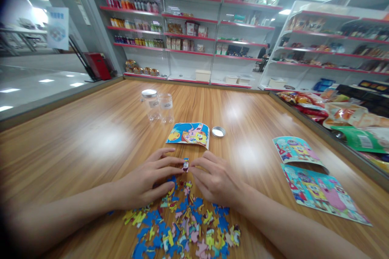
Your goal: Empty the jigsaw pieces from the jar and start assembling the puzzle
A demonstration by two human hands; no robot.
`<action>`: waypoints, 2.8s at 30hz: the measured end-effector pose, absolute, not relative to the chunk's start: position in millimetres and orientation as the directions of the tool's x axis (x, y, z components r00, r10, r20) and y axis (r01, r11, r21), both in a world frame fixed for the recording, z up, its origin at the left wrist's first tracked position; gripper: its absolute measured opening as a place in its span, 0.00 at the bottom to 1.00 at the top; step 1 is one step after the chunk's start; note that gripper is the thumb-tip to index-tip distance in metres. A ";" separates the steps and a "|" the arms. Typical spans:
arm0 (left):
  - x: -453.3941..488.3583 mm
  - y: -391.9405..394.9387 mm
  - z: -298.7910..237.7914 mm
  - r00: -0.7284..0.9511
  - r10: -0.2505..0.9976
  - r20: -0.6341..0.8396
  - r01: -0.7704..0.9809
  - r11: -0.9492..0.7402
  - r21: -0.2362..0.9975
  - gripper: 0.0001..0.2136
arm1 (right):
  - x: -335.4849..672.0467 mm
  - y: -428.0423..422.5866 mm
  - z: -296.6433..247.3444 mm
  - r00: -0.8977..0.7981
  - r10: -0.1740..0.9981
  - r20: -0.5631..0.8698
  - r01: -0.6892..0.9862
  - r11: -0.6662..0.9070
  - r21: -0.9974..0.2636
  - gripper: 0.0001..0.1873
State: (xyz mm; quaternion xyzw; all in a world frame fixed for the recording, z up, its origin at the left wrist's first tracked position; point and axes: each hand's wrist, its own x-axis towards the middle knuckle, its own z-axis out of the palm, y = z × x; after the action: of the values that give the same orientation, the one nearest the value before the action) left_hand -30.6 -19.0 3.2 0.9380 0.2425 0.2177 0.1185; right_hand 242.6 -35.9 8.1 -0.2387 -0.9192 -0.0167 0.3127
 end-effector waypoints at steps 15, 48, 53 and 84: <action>-29.9 -20.3 8.5 0.802 0.482 0.353 0.344 -0.856 0.387 0.14 | 239.7 -36.8 12.9 -0.678 0.436 0.592 0.452 0.882 -0.132 0.12; -29.1 -22.2 15.5 0.834 0.435 0.341 0.279 -0.864 0.419 0.14 | 239.8 -31.4 4.6 -0.512 0.722 0.465 0.498 0.691 -0.524 0.10; -30.0 -21.2 13.1 0.836 0.440 0.329 0.288 -0.861 0.419 0.15 | 241.0 -31.7 4.0 -0.519 0.729 0.446 0.498 0.682 -0.535 0.11; -28.5 -22.8 17.6 0.839 0.453 0.302 0.309 -0.853 0.421 0.14 | 242.6 -30.7 1.2 -0.586 0.720 0.372 0.506 0.684 -0.526 0.11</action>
State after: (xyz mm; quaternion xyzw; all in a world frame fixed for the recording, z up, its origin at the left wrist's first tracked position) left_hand -28.5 -22.8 17.6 0.9416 0.2024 0.1993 0.1809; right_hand 242.6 -30.7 1.2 -0.3517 -0.8710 0.1855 0.2887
